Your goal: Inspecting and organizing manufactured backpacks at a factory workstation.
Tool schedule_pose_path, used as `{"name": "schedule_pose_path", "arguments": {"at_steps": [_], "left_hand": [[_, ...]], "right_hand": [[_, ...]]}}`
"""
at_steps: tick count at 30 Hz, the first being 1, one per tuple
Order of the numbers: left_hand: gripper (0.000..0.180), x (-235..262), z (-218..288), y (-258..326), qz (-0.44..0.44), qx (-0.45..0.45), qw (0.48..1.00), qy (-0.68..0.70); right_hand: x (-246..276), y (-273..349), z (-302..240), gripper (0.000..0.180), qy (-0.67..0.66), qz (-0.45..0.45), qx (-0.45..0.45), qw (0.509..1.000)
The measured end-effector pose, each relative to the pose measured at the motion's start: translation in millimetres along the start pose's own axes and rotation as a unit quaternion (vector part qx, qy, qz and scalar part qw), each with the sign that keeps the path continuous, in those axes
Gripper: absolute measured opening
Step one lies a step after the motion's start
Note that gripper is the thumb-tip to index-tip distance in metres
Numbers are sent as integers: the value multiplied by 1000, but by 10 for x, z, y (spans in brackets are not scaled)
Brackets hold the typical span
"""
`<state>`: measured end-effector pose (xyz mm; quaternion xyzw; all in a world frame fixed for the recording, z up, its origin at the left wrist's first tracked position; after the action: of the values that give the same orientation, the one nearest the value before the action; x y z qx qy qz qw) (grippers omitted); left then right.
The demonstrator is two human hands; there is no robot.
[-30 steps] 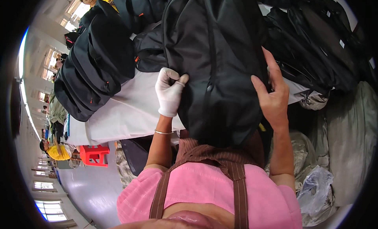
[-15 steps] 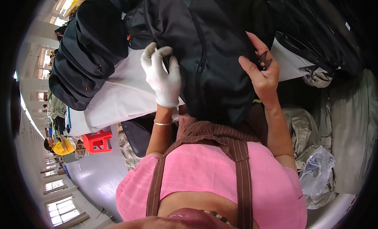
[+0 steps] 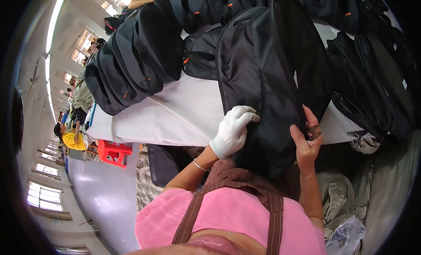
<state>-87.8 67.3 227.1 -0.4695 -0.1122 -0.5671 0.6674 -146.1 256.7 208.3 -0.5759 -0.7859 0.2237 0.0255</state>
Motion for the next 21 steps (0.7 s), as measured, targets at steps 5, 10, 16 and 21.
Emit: {"name": "schedule_pose_path", "arguments": {"at_steps": [5, 10, 16, 21], "left_hand": [[36, -29, -90, 5, -45, -8, 999, -21], [25, -100, -98, 109, -103, -16, 994, -18], [19, -19, 60, 373, -110, -46, 992, -32], [19, -58, -44, 544, -133, -63, 984, -102]], "right_hand": [[-31, 105, 21, 48, 1, 45, 0, 999], [-70, 192, 36, 43, -13, 71, 3, 997], [-76, 237, 73, 39, 10, 110, -2, 994], [-144, 195, 96, 39, 59, 103, -12, 993]]}}
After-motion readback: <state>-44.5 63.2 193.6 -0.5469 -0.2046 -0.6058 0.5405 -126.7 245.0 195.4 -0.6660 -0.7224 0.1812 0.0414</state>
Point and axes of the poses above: each hand's wrist, its own y-axis away from the middle knuckle, its own x-axis out of the back of the hand, z = x × y, the point moved 6 cm from there along -y, towards the middle knuckle, and after that the axes turned 2 degrees about y, right-handed, at the moved point
